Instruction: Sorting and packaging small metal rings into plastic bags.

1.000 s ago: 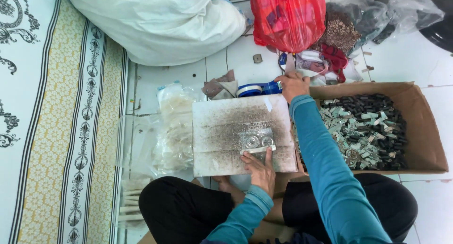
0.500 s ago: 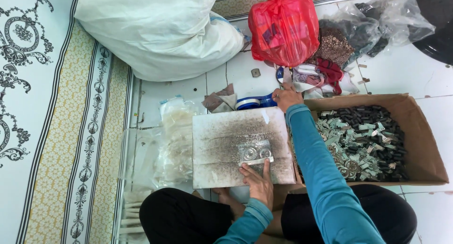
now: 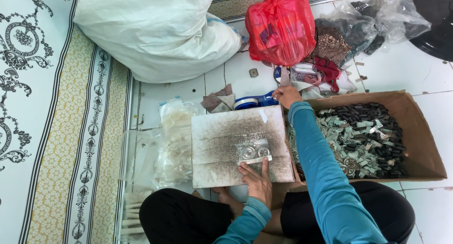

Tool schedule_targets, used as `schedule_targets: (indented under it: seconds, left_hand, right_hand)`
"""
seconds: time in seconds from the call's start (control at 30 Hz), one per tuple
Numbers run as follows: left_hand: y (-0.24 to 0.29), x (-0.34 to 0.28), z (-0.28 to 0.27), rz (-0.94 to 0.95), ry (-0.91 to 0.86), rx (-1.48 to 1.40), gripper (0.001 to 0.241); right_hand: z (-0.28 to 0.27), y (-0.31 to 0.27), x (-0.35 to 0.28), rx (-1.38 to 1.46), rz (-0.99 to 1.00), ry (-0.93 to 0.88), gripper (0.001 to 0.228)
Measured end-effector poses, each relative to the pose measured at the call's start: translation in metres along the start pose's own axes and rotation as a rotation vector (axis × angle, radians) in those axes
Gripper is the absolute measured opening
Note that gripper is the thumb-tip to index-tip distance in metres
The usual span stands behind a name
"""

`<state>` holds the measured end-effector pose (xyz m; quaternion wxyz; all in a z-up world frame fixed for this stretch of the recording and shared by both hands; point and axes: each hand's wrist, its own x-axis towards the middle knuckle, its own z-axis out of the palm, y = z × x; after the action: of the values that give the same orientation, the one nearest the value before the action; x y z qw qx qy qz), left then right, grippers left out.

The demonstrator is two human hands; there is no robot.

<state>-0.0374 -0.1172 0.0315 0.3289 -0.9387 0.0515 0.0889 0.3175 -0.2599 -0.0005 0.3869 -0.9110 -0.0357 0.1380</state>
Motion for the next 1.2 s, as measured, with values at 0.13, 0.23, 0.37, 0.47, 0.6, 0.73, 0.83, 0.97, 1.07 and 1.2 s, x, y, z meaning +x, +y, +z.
schedule_targets:
  seconds: [0.13,0.23,0.37,0.47,0.6,0.73,0.83,0.97,1.07,1.2]
  left_hand:
    - [-0.005,-0.001,-0.006,0.017,-0.028,0.000,0.071]
    - [-0.007,-0.001,-0.007,0.038,-0.050,-0.003,0.071]
    - [-0.003,0.000,-0.003,0.025,-0.035,-0.027,0.069]
    - [-0.003,-0.001,-0.003,0.012,-0.016,-0.020,0.069]
    - [-0.004,-0.002,-0.003,-0.004,0.018,-0.007,0.068]
    - [-0.005,0.000,-0.006,0.014,-0.024,-0.017,0.071]
    - [-0.009,-0.001,-0.009,0.027,-0.030,-0.027,0.070]
    - [-0.007,0.000,-0.008,0.026,-0.019,0.002,0.070]
    - [-0.006,0.001,-0.006,0.016,-0.012,0.000,0.071]
    - [-0.005,-0.001,-0.006,0.011,-0.008,-0.003,0.070]
  right_hand:
    - [-0.025,-0.047,-0.029,0.073,0.123,0.023,0.019]
    - [-0.034,-0.059,-0.033,0.047,0.238,0.031,0.028]
    - [-0.025,-0.039,-0.016,-0.013,0.213,0.075,0.028]
    - [-0.017,-0.024,-0.001,-0.079,0.190,0.074,0.029]
    - [-0.003,-0.007,0.021,-0.221,0.202,0.065,0.045]
    - [-0.015,-0.042,0.004,-0.242,0.256,0.037,0.041]
    - [-0.017,-0.049,0.003,-0.220,0.314,0.022,0.042]
    - [-0.006,-0.026,0.022,-0.259,0.289,0.034,0.042]
    - [0.007,-0.003,0.038,-0.353,0.246,0.058,0.039]
    - [0.011,-0.001,0.032,-0.392,0.208,0.145,0.031]
